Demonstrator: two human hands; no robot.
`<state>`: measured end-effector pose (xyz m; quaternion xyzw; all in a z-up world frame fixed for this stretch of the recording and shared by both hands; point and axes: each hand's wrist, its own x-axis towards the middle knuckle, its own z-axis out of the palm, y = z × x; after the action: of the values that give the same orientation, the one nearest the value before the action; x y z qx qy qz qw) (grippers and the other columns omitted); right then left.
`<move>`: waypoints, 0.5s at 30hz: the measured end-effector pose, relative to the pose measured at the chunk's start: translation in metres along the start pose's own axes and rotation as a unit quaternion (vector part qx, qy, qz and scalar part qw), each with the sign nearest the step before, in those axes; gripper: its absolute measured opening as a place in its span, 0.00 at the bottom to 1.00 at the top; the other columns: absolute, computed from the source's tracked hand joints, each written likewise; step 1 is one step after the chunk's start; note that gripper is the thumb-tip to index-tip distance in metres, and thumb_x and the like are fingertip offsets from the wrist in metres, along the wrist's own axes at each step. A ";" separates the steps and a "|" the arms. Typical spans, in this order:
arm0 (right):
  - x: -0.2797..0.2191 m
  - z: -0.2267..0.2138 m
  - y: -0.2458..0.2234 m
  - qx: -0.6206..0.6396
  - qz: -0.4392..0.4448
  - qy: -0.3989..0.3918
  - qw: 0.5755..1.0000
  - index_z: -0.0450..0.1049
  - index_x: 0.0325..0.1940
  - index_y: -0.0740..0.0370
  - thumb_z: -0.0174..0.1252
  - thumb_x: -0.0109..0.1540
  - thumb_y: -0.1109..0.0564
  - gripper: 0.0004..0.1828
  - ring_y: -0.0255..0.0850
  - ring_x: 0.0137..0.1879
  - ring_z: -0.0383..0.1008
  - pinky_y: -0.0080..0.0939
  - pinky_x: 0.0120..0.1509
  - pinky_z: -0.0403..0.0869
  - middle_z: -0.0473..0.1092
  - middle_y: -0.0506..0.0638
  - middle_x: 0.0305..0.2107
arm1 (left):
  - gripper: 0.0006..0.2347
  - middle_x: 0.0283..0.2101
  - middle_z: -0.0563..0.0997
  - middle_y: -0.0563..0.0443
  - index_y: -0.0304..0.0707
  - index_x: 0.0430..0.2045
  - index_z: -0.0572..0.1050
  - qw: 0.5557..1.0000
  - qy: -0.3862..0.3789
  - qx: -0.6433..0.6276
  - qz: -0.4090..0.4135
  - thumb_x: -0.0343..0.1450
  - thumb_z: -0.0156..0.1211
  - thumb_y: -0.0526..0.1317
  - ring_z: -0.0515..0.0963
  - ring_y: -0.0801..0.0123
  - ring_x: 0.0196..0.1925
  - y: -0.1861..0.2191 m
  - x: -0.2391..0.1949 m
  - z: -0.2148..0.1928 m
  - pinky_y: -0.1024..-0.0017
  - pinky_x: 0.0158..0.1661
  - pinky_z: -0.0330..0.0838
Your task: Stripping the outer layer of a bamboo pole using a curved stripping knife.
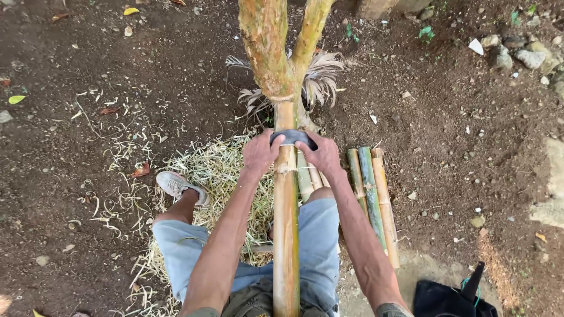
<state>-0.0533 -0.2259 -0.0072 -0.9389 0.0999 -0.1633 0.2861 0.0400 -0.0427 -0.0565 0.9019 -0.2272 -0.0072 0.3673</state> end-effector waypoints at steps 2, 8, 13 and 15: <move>-0.007 0.005 0.007 0.006 -0.018 0.024 1.000 0.80 0.55 0.61 0.68 0.58 0.40 0.29 0.55 0.37 0.81 0.50 0.43 0.77 0.78 0.63 0.31 | 0.19 0.22 0.78 0.50 0.43 0.40 0.77 1.000 -0.016 -0.002 -0.011 0.74 0.50 0.58 0.75 0.64 0.22 0.003 -0.002 -0.002 0.62 0.25 0.70; -0.069 -0.009 -0.003 -0.008 0.002 -0.015 1.000 0.77 0.57 0.63 0.68 0.57 0.37 0.33 0.55 0.35 0.81 0.50 0.41 0.77 0.78 0.63 0.31 | 0.19 0.24 0.78 0.52 0.44 0.39 0.77 0.995 -0.076 0.013 -0.057 0.76 0.48 0.59 0.75 0.65 0.21 0.018 -0.071 -0.009 0.64 0.24 0.71; -0.079 -0.013 -0.001 -0.006 -0.002 -0.012 1.000 0.78 0.57 0.61 0.69 0.56 0.37 0.34 0.54 0.36 0.82 0.48 0.41 0.78 0.78 0.63 0.33 | 0.18 0.22 0.78 0.49 0.41 0.34 0.77 0.998 0.057 -0.008 0.007 0.74 0.55 0.57 0.74 0.66 0.23 0.025 -0.092 -0.009 0.63 0.26 0.71; -0.063 -0.013 -0.005 0.019 -0.038 0.052 0.998 0.79 0.56 0.58 0.67 0.56 0.35 0.32 0.51 0.37 0.82 0.46 0.41 0.78 0.79 0.61 0.35 | 0.17 0.21 0.78 0.51 0.41 0.34 0.77 0.997 0.057 -0.048 0.013 0.72 0.57 0.55 0.74 0.68 0.21 0.025 -0.074 -0.011 0.62 0.25 0.71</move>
<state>-0.1161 -0.2104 -0.0103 -0.9266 0.0761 -0.2248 0.2918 -0.0345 -0.0206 -0.0433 0.8792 -0.2172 0.0382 0.4223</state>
